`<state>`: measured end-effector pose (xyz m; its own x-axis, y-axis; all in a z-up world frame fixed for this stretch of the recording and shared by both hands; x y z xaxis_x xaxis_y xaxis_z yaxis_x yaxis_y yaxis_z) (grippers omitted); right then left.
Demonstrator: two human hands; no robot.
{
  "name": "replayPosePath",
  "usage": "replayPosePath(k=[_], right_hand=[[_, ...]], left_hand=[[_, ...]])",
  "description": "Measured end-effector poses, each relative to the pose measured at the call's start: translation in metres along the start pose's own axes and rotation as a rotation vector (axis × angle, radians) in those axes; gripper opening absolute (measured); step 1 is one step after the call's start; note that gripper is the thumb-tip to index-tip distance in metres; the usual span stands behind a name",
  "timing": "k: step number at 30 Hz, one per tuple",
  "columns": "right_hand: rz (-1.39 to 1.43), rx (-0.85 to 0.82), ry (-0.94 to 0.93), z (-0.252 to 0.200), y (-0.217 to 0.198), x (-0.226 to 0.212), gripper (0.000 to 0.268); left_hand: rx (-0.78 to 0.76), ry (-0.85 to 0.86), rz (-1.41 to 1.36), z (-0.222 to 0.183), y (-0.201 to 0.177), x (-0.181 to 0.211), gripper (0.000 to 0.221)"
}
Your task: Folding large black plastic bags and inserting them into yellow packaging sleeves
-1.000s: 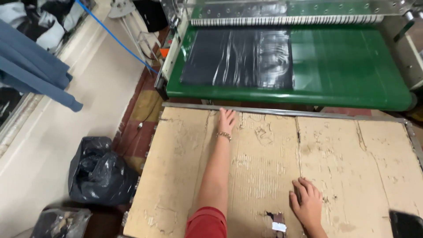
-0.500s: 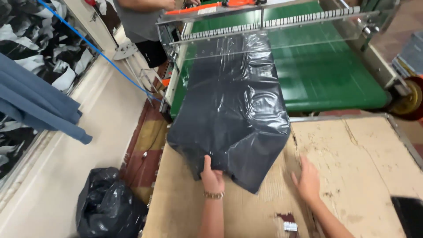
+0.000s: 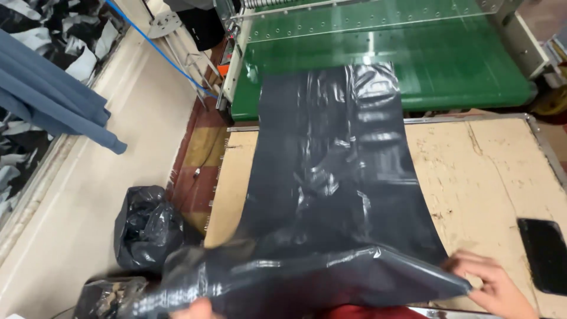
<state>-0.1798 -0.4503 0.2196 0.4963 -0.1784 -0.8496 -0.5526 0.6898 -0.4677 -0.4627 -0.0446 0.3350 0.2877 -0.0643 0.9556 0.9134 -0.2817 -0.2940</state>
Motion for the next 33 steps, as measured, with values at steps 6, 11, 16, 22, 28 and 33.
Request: replayPosePath(k=[6,11,16,22,28,33], right_hand=[[0.165,0.19,0.341,0.061,-0.042,0.058,0.022],[0.07,0.591,0.651,0.165,-0.063,0.238,0.021],[0.141,0.322,0.824,0.123,-0.01,0.386,0.073],[0.156,0.309,1.038,0.025,0.02,0.284,0.051],[-0.17,0.365,0.858,0.014,0.033,0.262,0.048],[-0.167,0.255,0.892,-0.054,0.034,0.208,0.053]], left_hand=[[-0.119,0.446,-0.301,0.191,0.207,0.028,0.023],[-0.771,0.732,-0.215,0.252,0.324,0.02,0.059],[-0.659,0.408,0.87,0.25,0.269,-0.145,0.07],[-0.637,0.004,0.923,0.209,0.203,-0.263,0.057],[-0.379,0.174,0.541,0.188,0.179,-0.296,0.03],[-0.468,0.016,0.517,0.121,0.105,-0.304,0.032]])
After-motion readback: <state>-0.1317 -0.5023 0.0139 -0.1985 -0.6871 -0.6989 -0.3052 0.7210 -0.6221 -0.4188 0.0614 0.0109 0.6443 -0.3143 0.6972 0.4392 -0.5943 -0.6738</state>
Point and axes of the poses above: each hand's wrist, its own z-axis towards the middle knuckle, its own y-axis out of the palm, x = y × z, the point moved 4 cm from there along z, towards the middle knuckle, and after that the axes turned 4 degrees about y, right-handed, at the moved point
